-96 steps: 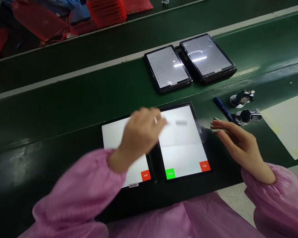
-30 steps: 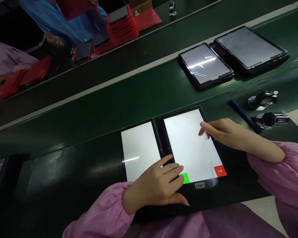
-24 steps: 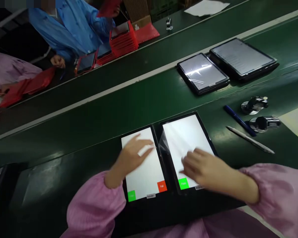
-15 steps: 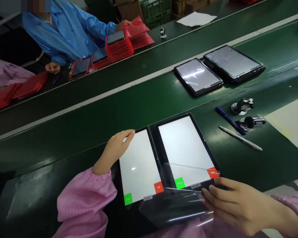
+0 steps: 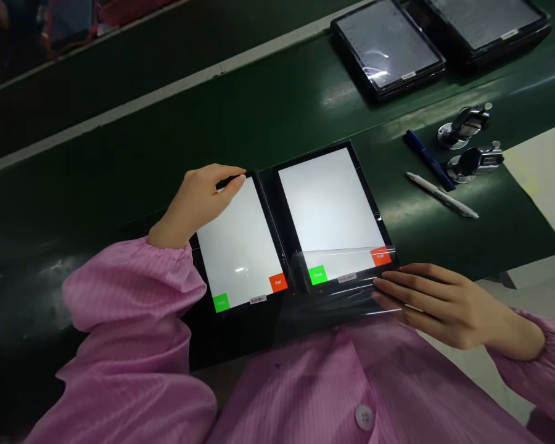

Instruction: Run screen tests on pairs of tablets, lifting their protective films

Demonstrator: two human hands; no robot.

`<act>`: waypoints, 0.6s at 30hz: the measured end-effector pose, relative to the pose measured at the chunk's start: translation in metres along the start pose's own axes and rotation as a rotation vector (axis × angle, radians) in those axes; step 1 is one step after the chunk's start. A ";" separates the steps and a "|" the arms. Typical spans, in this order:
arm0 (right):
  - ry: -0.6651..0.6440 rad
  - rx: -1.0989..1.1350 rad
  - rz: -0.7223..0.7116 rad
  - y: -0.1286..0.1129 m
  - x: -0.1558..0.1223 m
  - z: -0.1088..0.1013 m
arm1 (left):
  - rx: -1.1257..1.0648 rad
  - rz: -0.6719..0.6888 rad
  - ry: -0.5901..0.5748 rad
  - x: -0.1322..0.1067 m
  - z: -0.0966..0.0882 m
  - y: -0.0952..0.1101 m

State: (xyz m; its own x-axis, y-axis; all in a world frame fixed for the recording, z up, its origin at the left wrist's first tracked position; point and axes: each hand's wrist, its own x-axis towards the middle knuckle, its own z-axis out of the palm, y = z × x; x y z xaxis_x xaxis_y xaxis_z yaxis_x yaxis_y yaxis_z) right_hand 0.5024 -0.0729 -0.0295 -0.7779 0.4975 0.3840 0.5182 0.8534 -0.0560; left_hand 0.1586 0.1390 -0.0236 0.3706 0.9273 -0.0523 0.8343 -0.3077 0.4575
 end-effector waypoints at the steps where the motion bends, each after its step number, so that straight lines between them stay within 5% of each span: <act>1: 0.007 -0.004 0.011 -0.001 -0.001 0.001 | 0.030 0.026 0.017 -0.004 0.001 0.001; 5: 0.052 0.013 0.053 -0.004 -0.005 0.003 | 0.193 0.242 0.123 -0.042 0.001 -0.002; 10: 0.066 0.037 0.056 -0.002 -0.006 0.005 | 0.269 0.553 0.134 -0.129 -0.003 -0.023; 14: 0.063 0.079 0.031 0.005 -0.008 0.006 | 0.250 0.545 0.099 -0.185 0.000 -0.033; 18: 0.059 0.081 0.001 0.011 -0.005 0.005 | 0.273 0.479 0.178 -0.209 0.014 -0.034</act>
State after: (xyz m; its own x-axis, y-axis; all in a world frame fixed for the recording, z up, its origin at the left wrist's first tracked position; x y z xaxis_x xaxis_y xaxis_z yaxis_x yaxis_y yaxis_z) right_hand 0.5106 -0.0656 -0.0365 -0.7537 0.4908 0.4371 0.4869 0.8637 -0.1303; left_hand 0.0581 -0.0472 -0.0404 0.6781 0.6857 0.2647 0.6745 -0.7236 0.1465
